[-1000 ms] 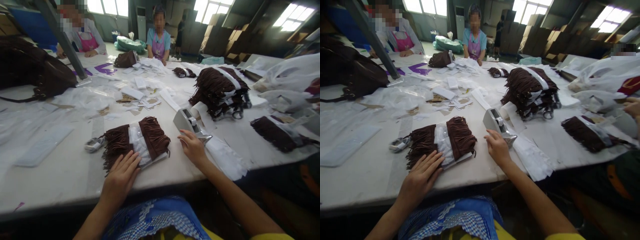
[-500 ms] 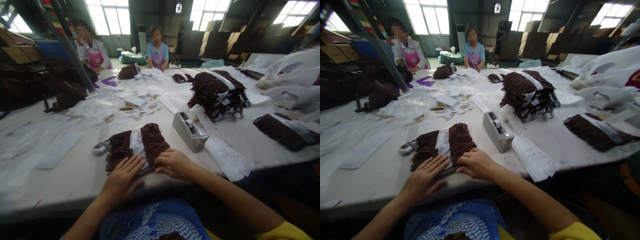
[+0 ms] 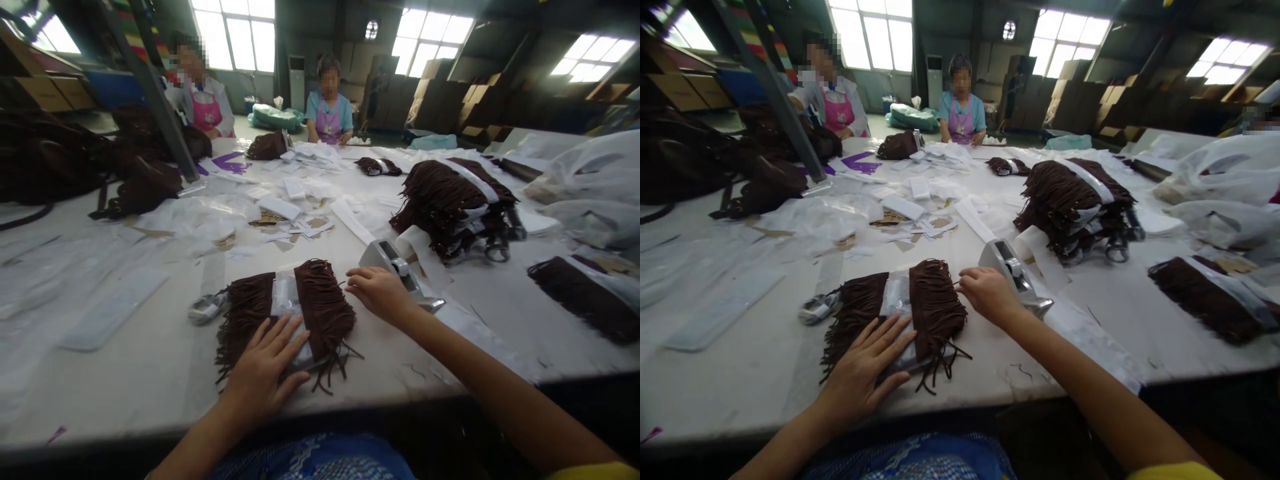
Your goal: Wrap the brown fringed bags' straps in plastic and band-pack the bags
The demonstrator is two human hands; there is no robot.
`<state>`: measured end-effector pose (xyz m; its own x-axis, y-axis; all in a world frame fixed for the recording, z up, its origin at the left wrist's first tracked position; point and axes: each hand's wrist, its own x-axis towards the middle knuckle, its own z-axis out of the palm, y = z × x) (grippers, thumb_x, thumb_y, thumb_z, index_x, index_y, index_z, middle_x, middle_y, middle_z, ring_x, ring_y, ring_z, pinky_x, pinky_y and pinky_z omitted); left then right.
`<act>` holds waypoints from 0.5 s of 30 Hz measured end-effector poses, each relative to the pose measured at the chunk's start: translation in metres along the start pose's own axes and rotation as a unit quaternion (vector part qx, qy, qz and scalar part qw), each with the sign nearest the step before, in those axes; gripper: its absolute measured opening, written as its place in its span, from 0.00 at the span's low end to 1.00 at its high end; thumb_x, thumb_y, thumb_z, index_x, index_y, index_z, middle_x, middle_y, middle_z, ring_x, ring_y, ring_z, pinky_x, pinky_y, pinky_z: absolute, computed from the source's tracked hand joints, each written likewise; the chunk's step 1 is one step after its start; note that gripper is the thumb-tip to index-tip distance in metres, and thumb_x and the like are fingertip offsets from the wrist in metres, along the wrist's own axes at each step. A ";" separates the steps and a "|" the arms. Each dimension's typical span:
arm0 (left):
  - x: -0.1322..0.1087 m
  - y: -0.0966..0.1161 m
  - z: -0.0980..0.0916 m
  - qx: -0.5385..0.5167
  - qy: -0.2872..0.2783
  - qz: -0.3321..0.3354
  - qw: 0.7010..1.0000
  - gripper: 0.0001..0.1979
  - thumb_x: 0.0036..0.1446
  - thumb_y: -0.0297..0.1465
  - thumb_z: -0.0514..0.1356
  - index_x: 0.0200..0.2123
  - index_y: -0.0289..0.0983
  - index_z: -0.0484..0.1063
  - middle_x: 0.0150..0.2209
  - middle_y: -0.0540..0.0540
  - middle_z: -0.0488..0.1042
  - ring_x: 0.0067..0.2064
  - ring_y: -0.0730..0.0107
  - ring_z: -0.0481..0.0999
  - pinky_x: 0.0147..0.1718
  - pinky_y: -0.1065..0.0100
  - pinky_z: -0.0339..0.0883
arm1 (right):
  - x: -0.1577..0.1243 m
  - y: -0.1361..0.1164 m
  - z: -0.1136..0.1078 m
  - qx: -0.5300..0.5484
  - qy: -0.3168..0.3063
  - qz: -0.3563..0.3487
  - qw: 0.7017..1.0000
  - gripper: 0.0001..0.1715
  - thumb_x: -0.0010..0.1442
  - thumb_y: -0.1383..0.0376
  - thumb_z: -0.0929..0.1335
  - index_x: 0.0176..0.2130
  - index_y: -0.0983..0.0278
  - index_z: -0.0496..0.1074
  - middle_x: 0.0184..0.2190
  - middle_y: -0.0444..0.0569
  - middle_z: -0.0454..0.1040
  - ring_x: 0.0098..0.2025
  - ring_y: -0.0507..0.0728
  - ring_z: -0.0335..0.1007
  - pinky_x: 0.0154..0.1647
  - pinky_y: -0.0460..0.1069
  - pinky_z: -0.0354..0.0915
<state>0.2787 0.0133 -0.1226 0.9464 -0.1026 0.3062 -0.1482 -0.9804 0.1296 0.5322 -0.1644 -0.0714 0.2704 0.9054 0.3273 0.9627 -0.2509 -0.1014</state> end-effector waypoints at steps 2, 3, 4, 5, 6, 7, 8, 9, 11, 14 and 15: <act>-0.002 -0.006 -0.008 -0.048 0.054 -0.036 0.997 0.22 0.65 0.35 0.56 0.61 0.42 0.65 0.64 0.44 0.66 0.66 0.59 0.62 0.64 0.53 0.56 | 0.011 -0.021 0.003 0.073 0.011 -0.051 0.996 0.15 0.66 0.60 0.67 0.50 0.62 0.74 0.55 0.53 0.73 0.55 0.60 0.70 0.58 0.57 0.66; -0.003 -0.012 -0.012 -0.060 0.086 -0.065 0.992 0.19 0.65 0.32 0.56 0.59 0.42 0.68 0.62 0.45 0.68 0.65 0.61 0.63 0.64 0.54 0.56 | 0.015 -0.033 0.008 0.103 0.000 -0.082 0.991 0.20 0.66 0.58 0.67 0.55 0.60 0.71 0.60 0.53 0.69 0.60 0.61 0.65 0.62 0.58 0.62; -0.003 -0.019 -0.016 -0.065 0.111 -0.095 0.987 0.18 0.64 0.29 0.56 0.56 0.42 0.70 0.61 0.45 0.69 0.65 0.61 0.64 0.65 0.54 0.56 | 0.018 -0.043 0.014 0.122 -0.018 -0.106 0.987 0.25 0.65 0.56 0.68 0.59 0.60 0.68 0.63 0.53 0.65 0.64 0.62 0.60 0.65 0.60 0.59; -0.003 -0.027 -0.020 -0.066 0.122 -0.121 0.983 0.17 0.63 0.28 0.56 0.55 0.42 0.70 0.61 0.44 0.69 0.64 0.60 0.64 0.65 0.53 0.56 | 0.020 -0.051 0.022 0.130 -0.037 -0.120 0.984 0.29 0.64 0.54 0.68 0.62 0.60 0.65 0.66 0.54 0.60 0.67 0.63 0.55 0.67 0.62 0.55; -0.002 -0.037 -0.024 -0.071 0.113 -0.135 0.982 0.18 0.62 0.27 0.56 0.55 0.42 0.70 0.61 0.44 0.68 0.64 0.59 0.64 0.64 0.53 0.57 | 0.020 -0.057 0.030 0.132 -0.052 -0.122 0.982 0.33 0.64 0.53 0.67 0.64 0.59 0.62 0.68 0.54 0.57 0.69 0.65 0.51 0.68 0.64 0.52; -0.002 -0.047 -0.027 -0.082 0.087 -0.139 0.983 0.18 0.61 0.26 0.56 0.55 0.41 0.70 0.60 0.44 0.69 0.63 0.58 0.66 0.62 0.54 0.60 | 0.019 -0.061 0.038 0.132 -0.063 -0.115 0.982 0.34 0.65 0.52 0.67 0.66 0.59 0.60 0.69 0.54 0.55 0.70 0.66 0.48 0.68 0.65 0.51; -0.001 -0.057 -0.029 -0.101 0.049 -0.135 0.984 0.18 0.60 0.25 0.56 0.53 0.41 0.71 0.59 0.44 0.70 0.61 0.60 0.68 0.60 0.57 0.63 | 0.017 -0.062 0.044 0.134 -0.071 -0.106 0.983 0.35 0.65 0.52 0.66 0.66 0.58 0.59 0.69 0.53 0.54 0.71 0.66 0.46 0.69 0.66 0.50; 0.000 -0.067 -0.032 -0.123 0.009 -0.122 0.985 0.18 0.59 0.24 0.55 0.51 0.41 0.72 0.57 0.44 0.72 0.58 0.62 0.70 0.57 0.61 0.66 | 0.015 -0.062 0.050 0.136 -0.075 -0.100 0.983 0.34 0.66 0.52 0.65 0.67 0.57 0.58 0.69 0.52 0.54 0.71 0.65 0.45 0.69 0.66 0.49; 0.001 -0.085 -0.036 -0.146 -0.067 -0.088 0.983 0.17 0.56 0.20 0.53 0.45 0.40 0.74 0.51 0.46 0.74 0.52 0.66 0.74 0.52 0.67 0.69 | 0.011 -0.059 0.056 0.143 -0.079 -0.093 0.982 0.31 0.67 0.53 0.64 0.66 0.55 0.59 0.69 0.48 0.56 0.71 0.64 0.45 0.69 0.65 0.49; -0.007 -0.105 -0.045 -0.099 -0.147 -0.045 0.983 0.17 0.53 0.17 0.52 0.39 0.40 0.74 0.47 0.47 0.75 0.46 0.68 0.76 0.45 0.70 0.70 | 0.007 -0.053 0.056 0.150 -0.076 -0.096 0.981 0.29 0.67 0.55 0.63 0.65 0.54 0.61 0.68 0.46 0.58 0.71 0.63 0.46 0.69 0.65 0.50; -0.013 -0.111 -0.050 -0.073 -0.168 -0.032 0.983 0.16 0.54 0.17 0.52 0.38 0.40 0.73 0.46 0.47 0.75 0.45 0.68 0.76 0.44 0.70 0.70 | 0.007 -0.052 0.056 0.151 -0.074 -0.097 0.981 0.28 0.68 0.55 0.63 0.65 0.54 0.62 0.68 0.46 0.58 0.71 0.63 0.47 0.69 0.64 0.50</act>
<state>0.2686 0.1322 -0.0939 0.9929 -0.1147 -0.0322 -0.1012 -0.9547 0.2799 0.4830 -0.1254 -0.1166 0.0555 0.9716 0.2298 0.9433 0.0244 -0.3310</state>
